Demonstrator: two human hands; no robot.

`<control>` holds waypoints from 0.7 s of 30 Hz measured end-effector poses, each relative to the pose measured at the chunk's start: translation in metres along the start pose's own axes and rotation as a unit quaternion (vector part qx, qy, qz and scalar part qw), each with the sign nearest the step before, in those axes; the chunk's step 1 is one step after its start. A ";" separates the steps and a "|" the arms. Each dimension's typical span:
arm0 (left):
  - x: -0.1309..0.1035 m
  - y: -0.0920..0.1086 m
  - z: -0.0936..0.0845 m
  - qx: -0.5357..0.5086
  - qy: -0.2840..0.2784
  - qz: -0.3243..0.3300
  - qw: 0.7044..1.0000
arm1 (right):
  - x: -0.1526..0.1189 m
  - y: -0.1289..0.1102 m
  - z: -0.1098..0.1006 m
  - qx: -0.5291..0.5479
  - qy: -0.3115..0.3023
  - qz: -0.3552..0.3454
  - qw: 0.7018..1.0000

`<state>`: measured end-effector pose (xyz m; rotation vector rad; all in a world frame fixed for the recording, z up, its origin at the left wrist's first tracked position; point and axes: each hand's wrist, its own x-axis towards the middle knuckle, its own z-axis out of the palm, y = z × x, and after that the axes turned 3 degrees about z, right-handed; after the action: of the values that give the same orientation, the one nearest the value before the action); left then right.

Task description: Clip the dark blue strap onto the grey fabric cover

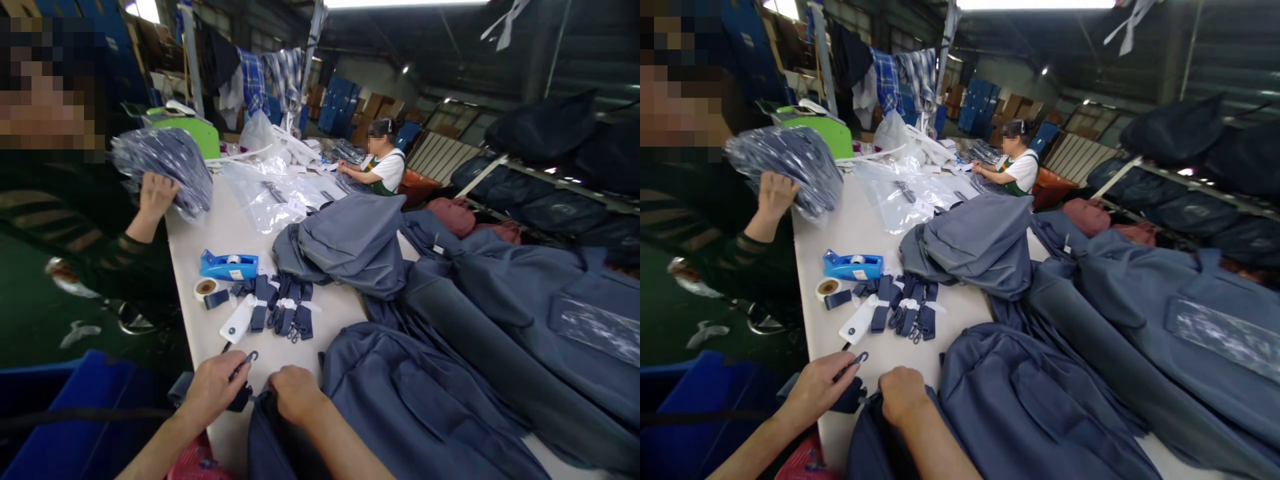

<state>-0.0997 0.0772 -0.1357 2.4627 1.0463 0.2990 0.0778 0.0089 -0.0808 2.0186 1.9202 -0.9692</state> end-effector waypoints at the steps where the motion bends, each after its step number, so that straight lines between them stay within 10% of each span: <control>1: -0.002 0.000 0.000 -0.006 -0.004 -0.013 1.000 | 0.006 -0.002 0.002 -0.008 -0.007 0.003 1.000; 9: -0.010 0.001 0.010 -0.119 -0.008 -0.067 0.991 | -0.005 -0.008 0.018 0.004 -0.005 0.007 1.000; 21: -0.014 0.012 0.080 -0.315 -0.028 -0.183 0.931 | -0.003 0.002 0.047 0.077 -0.063 0.067 0.993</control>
<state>-0.0728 0.0348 -0.2007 1.6647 1.1402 0.3712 0.0647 -0.0196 -0.1161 2.0808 1.6702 -1.2113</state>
